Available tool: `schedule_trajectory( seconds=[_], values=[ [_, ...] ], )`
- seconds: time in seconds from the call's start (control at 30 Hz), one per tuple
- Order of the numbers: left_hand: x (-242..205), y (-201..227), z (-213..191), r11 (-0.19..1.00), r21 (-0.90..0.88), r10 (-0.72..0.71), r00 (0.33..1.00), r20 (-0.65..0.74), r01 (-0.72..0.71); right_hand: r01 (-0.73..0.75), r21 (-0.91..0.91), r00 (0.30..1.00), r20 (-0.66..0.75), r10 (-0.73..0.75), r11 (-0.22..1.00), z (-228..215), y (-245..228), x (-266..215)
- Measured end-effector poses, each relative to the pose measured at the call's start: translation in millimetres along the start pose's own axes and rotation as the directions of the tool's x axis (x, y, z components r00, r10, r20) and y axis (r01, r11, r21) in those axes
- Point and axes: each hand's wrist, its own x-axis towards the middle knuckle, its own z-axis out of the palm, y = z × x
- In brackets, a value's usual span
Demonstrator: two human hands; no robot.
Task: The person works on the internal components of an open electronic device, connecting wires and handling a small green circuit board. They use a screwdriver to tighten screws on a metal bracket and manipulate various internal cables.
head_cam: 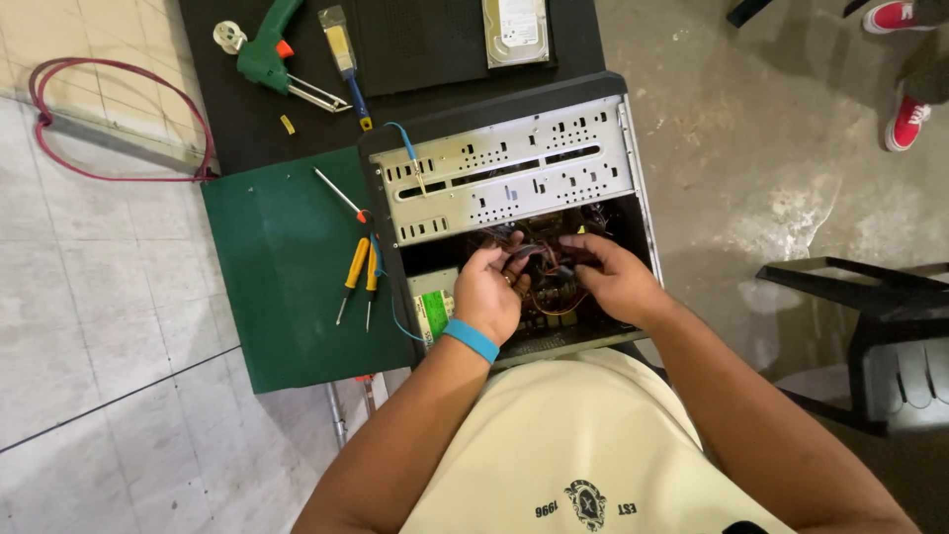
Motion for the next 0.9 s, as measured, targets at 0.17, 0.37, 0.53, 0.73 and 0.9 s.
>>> schedule_trajectory(
  seconds=[0.17, 0.37, 0.53, 0.73, 0.9],
  values=[
    [0, -3, -5, 0.997, 0.044, 0.056, 0.997, 0.049, -0.058, 0.006, 0.009, 1.0, -0.015, -0.006, 1.0, 2, -7, 0],
    [-18, -4, 1, 0.963, 0.25, 0.106, 0.994, 0.006, -0.105, 0.118, 0.096, 0.987, -0.124, -0.106, 0.988, 9, 4, 9],
    [-49, 6, 4, 0.858, 0.492, 0.161, 0.987, 0.015, -0.148, 0.268, 0.0, 0.948, -0.177, -0.264, 0.963, 1, 0, 7],
    [-91, 45, 36, -0.04, 0.709, 0.444, 0.623, 0.644, -0.704, 0.148, 0.264, 0.989, -0.041, -0.142, 0.953, 2, -30, 4],
    [-67, 59, 42, -0.43, 0.667, 0.216, 0.648, 0.73, -0.608, 0.075, 0.417, 0.996, 0.009, -0.086, 0.906, 7, -25, 8]
  ],
)
